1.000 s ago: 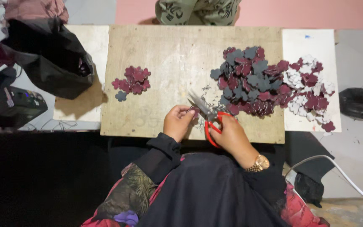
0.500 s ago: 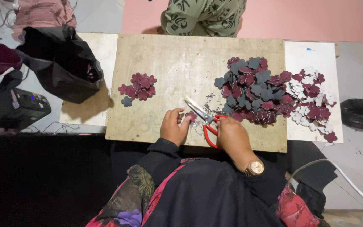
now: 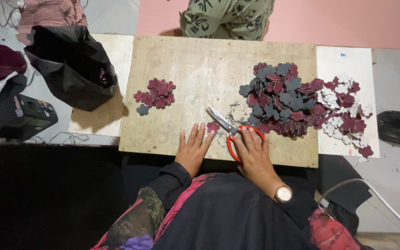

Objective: The person sits at a workbench and uses red-handled scissors to trim the edges of small flower-shaped fabric pieces one at a time, placing trimmed pieces on a pile and letting scraps fall on the board. They occasionally reposition the scissors and continue trimming more pieces.

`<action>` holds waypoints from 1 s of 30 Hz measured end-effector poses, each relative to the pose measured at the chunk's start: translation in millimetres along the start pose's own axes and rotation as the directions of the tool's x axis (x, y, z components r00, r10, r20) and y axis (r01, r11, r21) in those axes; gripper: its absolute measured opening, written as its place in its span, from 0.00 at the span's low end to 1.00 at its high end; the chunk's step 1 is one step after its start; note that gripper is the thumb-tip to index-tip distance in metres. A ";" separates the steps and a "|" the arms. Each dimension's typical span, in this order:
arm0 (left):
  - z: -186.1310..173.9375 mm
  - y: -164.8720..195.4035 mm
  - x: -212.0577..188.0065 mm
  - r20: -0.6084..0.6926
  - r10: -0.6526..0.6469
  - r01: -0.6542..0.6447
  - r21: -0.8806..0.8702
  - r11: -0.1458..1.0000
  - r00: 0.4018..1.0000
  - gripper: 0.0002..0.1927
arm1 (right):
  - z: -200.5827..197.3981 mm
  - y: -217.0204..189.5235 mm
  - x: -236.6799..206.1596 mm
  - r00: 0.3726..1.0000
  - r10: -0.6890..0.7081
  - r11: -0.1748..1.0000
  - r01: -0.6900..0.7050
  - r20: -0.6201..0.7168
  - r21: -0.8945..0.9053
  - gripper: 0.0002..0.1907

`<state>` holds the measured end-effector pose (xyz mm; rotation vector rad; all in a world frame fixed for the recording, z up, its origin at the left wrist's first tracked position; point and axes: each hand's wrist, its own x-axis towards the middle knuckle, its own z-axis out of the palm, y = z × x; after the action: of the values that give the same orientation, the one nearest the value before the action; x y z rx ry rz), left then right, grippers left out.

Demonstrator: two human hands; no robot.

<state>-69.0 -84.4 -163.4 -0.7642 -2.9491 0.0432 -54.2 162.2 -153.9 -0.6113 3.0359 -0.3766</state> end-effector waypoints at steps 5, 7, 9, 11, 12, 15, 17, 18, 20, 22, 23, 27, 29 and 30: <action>24.8 3.2 -0.4 -0.083 0.070 -0.069 0.021 0.997 0.994 0.35 | 40.5 5.6 8.5 0.935 -0.267 0.938 0.197 -0.233 -0.286 0.33; 27.4 5.4 2.8 -0.109 0.132 -0.128 0.044 0.991 0.985 0.35 | 40.4 6.8 11.8 0.896 -0.345 0.920 0.263 -0.281 -0.291 0.31; 26.1 8.7 5.4 -0.153 0.186 -0.174 0.085 0.981 0.971 0.35 | 34.5 11.2 10.0 0.899 -0.362 0.911 0.284 -0.245 -0.300 0.30; 22.6 11.2 7.0 -0.151 0.205 -0.189 0.116 0.975 0.967 0.35 | 19.3 17.2 4.7 0.845 -0.397 0.917 0.352 -0.359 -0.186 0.29; 20.4 11.9 7.2 -0.125 0.196 -0.181 0.121 0.976 0.973 0.35 | 10.7 19.2 -1.9 0.819 -0.405 0.913 0.390 -0.408 -0.123 0.29; 14.3 11.0 5.4 -0.097 0.176 -0.165 0.107 0.980 0.980 0.36 | -13.8 24.8 -29.5 0.941 -0.196 0.965 0.234 -0.277 0.114 0.33; 12.3 7.9 2.3 -0.120 0.212 -0.211 0.020 0.977 0.970 0.34 | -18.4 23.4 -46.4 0.946 -0.014 0.922 0.138 -0.323 0.363 0.23; 12.3 5.7 -0.4 -0.138 0.239 -0.249 -0.056 0.967 0.961 0.33 | -16.9 22.6 -53.7 0.941 0.074 0.871 0.100 -0.329 0.481 0.19; 14.8 3.5 -8.9 -0.198 0.248 -0.298 -0.289 0.910 0.948 0.28 | -5.5 21.1 -62.2 0.951 0.300 0.617 -0.253 0.074 0.745 0.16; 20.7 5.4 -20.2 -0.289 0.226 -0.358 -0.578 0.733 0.930 0.19 | 10.7 23.7 -65.6 0.820 0.371 0.302 -0.550 0.436 0.778 0.17; 24.8 7.1 -25.9 -0.179 0.144 -0.228 -0.678 0.699 0.973 0.16 | 19.0 26.9 -64.4 0.739 0.369 0.163 -0.648 0.563 0.744 0.19; 43.0 13.9 -40.1 0.548 -0.085 0.545 -0.837 -0.054 0.832 0.22 | 35.6 43.1 -54.0 0.629 0.359 0.388 -0.773 0.690 0.502 0.33; 48.8 11.4 -39.5 0.801 -0.013 0.679 -0.517 -0.521 0.599 0.26 | 32.7 43.8 -49.5 0.591 0.333 -0.257 -0.693 0.734 0.674 0.30; 50.1 8.0 -37.7 0.860 -0.002 0.652 -0.389 -0.651 0.510 0.25 | 31.8 43.5 -48.4 0.582 0.309 -0.555 -0.532 0.752 0.639 0.31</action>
<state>-37.3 -96.0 -216.9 1.3030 -2.0427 -3.0642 -23.8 212.3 -196.5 0.9311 1.2051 -2.0761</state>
